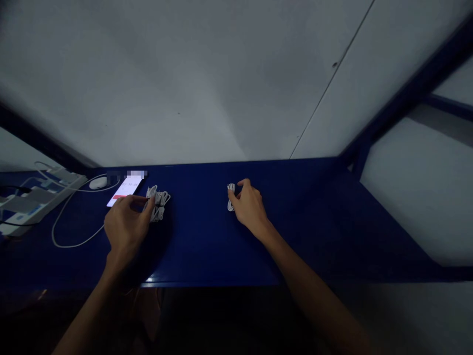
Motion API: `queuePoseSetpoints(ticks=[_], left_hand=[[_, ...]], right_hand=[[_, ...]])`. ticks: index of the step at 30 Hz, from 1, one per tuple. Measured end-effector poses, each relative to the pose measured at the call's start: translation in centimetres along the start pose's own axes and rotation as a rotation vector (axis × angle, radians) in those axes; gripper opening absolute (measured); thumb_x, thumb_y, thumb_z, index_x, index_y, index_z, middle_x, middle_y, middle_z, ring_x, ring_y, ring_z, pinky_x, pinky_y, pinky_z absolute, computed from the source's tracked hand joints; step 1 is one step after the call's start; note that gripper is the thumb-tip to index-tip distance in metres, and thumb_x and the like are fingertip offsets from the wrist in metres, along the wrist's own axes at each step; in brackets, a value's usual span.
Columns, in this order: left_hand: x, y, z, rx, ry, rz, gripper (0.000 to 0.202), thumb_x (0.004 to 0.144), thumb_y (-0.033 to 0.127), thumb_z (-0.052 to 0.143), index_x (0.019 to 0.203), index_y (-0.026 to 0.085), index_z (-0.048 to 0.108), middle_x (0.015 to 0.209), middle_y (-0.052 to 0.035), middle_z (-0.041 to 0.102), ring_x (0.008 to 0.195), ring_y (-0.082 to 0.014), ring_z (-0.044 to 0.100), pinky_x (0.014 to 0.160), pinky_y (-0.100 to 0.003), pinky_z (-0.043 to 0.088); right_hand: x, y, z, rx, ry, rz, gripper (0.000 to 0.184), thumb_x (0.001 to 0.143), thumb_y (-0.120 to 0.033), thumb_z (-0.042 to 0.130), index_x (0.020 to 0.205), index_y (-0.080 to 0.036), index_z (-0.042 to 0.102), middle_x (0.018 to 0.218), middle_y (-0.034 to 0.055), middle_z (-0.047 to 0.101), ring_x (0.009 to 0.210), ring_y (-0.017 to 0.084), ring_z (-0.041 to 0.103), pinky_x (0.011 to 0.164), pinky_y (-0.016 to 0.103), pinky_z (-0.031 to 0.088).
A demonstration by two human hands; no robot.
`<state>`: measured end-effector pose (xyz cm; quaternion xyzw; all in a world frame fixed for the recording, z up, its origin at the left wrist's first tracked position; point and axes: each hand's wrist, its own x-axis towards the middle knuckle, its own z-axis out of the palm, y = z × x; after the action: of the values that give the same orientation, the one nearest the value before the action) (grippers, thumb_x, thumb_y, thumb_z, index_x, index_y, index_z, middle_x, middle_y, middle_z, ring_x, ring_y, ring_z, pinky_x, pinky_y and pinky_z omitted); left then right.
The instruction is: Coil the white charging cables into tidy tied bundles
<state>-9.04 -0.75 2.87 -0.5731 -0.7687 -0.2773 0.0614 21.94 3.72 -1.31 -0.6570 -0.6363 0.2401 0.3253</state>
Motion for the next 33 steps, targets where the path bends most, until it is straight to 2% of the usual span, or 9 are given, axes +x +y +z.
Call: queuePoseSetpoints(ticks=[5,7,11,13,14,19,23,28,33], left_hand=[[0.4,1.9,-2.4,-0.187,0.091,0.134,0.033,0.101,0.050,0.065,0.100,0.020,0.078,0.097,-0.0093,0.075,0.094,-0.0290,0.072,0.089,-0.043,0.052],[0.3,3.8,-2.7,-0.379,0.032,0.156,0.030,0.102,0.048,0.067,0.106,0.020,0.077,0.103,-0.0088,0.077,0.097,-0.0269,0.073,0.088,-0.040,0.053],[-0.2,8.0,0.6,-0.979,-0.444,0.132,0.025,0.100,0.042,0.073,0.108,0.018,0.073,0.097,-0.0075,0.080,0.092,-0.0228,0.075,0.087,-0.037,0.055],[-0.4,9.4,3.6,-1.323,-0.750,-0.034,0.026,0.096,0.037,0.080,0.105,0.015,0.070,0.096,-0.0100,0.081,0.088,-0.0221,0.076,0.090,-0.039,0.057],[-0.5,9.8,5.1,-1.377,-0.803,-0.078,0.027,0.097,0.037,0.079,0.103,0.014,0.068,0.095,-0.0112,0.081,0.083,-0.0218,0.077,0.087,-0.040,0.059],[-0.4,9.5,9.1,-1.545,-0.886,-0.186,0.028,0.103,0.038,0.071,0.108,0.011,0.064,0.104,-0.0181,0.081,0.090,-0.0250,0.080,0.095,-0.047,0.061],[-0.1,8.6,8.7,-1.651,-0.923,-0.208,0.027,0.100,0.031,0.075,0.115,0.012,0.065,0.120,-0.0205,0.079,0.110,-0.0295,0.078,0.105,-0.052,0.059],[-0.4,8.4,8.1,-1.681,-0.967,-0.226,0.027,0.092,0.024,0.084,0.110,0.013,0.066,0.123,-0.0197,0.078,0.115,-0.0318,0.077,0.106,-0.055,0.059],[-1.0,8.5,8.6,-1.630,-0.946,-0.224,0.032,0.086,0.026,0.090,0.105,0.014,0.067,0.107,-0.0128,0.080,0.106,-0.0288,0.080,0.102,-0.053,0.061]], right_hand=[[0.3,0.1,0.3,-0.022,0.017,-0.011,0.031,0.104,-0.042,0.063,0.124,-0.019,0.061,0.088,0.0073,0.077,0.085,0.028,0.075,0.078,0.038,0.051],[0.3,0.2,0.4,-0.034,0.021,-0.018,0.032,0.103,-0.043,0.063,0.125,-0.018,0.061,0.090,0.0082,0.077,0.085,0.027,0.075,0.077,0.038,0.051],[0.4,0.3,0.7,-0.080,0.021,-0.042,0.034,0.100,-0.041,0.067,0.125,-0.018,0.061,0.093,0.0094,0.077,0.088,0.029,0.074,0.077,0.038,0.051],[0.4,0.4,0.9,-0.105,0.018,-0.057,0.034,0.098,-0.037,0.069,0.125,-0.018,0.062,0.096,0.0101,0.077,0.088,0.028,0.074,0.077,0.038,0.051],[0.5,0.4,1.0,-0.115,0.017,-0.061,0.034,0.097,-0.035,0.070,0.125,-0.018,0.062,0.097,0.0103,0.077,0.088,0.028,0.074,0.077,0.038,0.051],[0.6,0.9,1.1,-0.152,0.030,-0.046,0.035,0.095,-0.032,0.070,0.125,-0.017,0.064,0.094,0.0099,0.076,0.083,0.027,0.074,0.074,0.036,0.050],[0.4,1.0,0.9,-0.189,0.030,-0.043,0.033,0.094,-0.034,0.070,0.123,-0.019,0.065,0.094,0.0098,0.077,0.083,0.028,0.073,0.071,0.035,0.048],[0.2,0.8,0.7,-0.238,0.032,-0.027,0.032,0.094,-0.036,0.068,0.121,-0.019,0.065,0.091,0.0092,0.077,0.079,0.028,0.073,0.065,0.034,0.044],[0.0,0.7,0.6,-0.289,0.026,-0.017,0.033,0.096,-0.039,0.066,0.123,-0.021,0.063,0.092,0.0090,0.076,0.081,0.030,0.073,0.066,0.036,0.044]])
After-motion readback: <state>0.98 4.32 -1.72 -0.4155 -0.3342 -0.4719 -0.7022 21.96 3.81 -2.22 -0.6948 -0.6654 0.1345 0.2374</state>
